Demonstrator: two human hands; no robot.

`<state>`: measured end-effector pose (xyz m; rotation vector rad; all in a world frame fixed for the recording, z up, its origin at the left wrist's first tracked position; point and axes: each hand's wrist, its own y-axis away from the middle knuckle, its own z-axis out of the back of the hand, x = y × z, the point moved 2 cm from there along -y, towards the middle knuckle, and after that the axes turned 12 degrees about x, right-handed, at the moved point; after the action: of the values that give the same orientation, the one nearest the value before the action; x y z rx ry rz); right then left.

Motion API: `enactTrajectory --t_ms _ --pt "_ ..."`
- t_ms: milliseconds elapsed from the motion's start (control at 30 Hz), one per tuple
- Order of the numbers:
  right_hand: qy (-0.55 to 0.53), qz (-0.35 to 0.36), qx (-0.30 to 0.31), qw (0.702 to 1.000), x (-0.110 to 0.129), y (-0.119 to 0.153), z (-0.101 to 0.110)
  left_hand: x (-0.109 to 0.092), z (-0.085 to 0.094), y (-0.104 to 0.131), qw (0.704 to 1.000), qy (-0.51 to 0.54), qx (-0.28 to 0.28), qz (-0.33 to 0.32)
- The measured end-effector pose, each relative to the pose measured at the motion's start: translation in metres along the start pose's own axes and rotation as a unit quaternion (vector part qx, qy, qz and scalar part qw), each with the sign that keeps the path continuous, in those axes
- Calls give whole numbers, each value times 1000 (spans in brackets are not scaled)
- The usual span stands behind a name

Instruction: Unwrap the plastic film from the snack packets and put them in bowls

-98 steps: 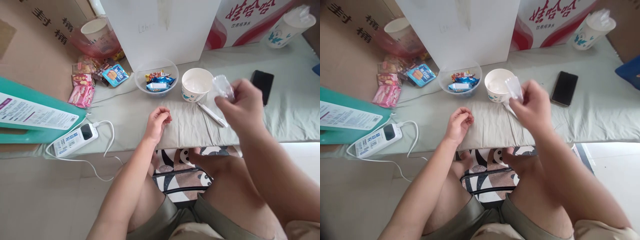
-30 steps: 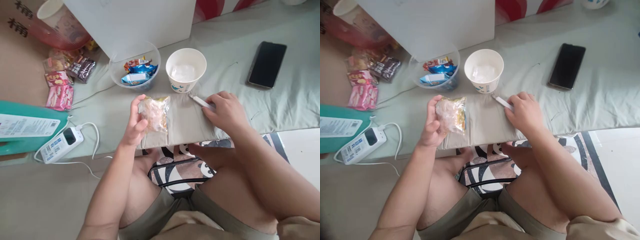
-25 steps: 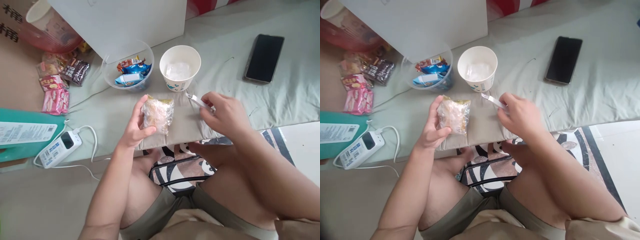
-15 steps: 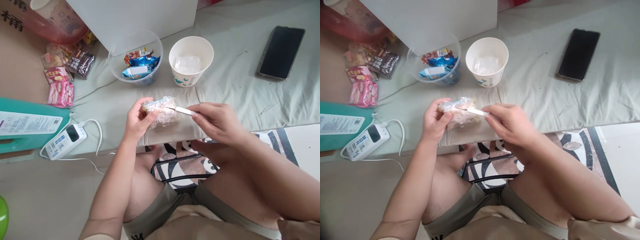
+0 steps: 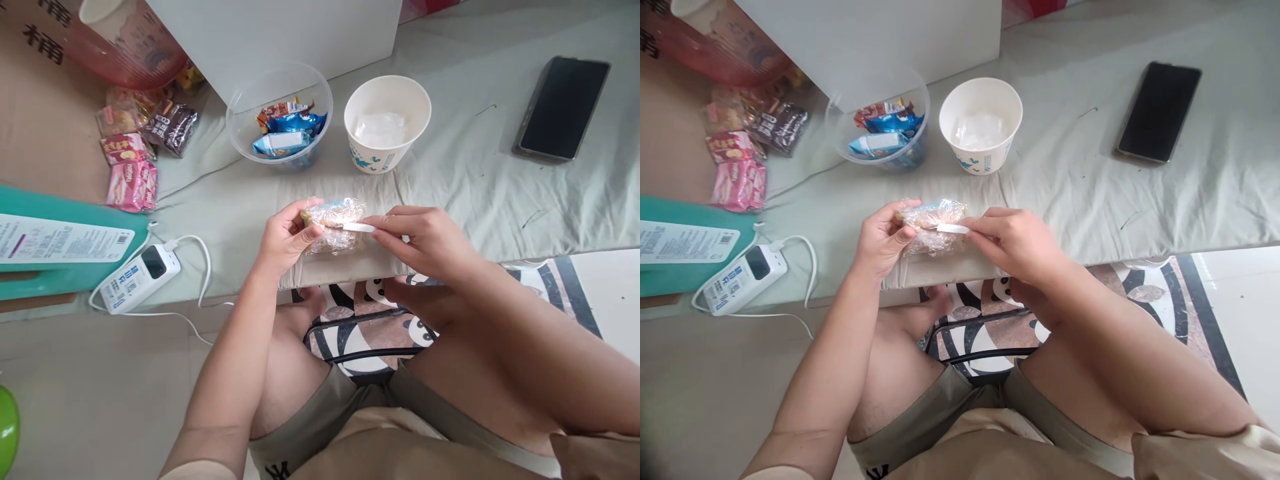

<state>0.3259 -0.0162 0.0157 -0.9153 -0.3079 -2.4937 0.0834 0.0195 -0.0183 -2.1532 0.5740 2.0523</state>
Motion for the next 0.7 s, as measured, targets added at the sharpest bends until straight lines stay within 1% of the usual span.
enactTrajectory --t_ms 200,333,467,533,600,633,700 --pt "2 -32 42 999 -14 4 13 1 2 -2 1000 -2 8 2" --pt "5 -55 52 997 -26 8 21 -2 0 -2 1000 7 4 9" --pt "21 -81 60 995 -43 15 30 -3 0 -2 1000 -13 10 8" --pt "47 -117 49 991 -51 19 34 0 3 -2 998 -52 22 1" --pt "75 -169 22 983 -55 20 37 4 7 -2 992 -122 21 -32" --pt "84 -190 9 978 -55 19 38 7 10 -2 985 -164 11 -57" --pt "100 -217 -15 971 -54 16 38 10 17 -1 964 -242 -28 -109"
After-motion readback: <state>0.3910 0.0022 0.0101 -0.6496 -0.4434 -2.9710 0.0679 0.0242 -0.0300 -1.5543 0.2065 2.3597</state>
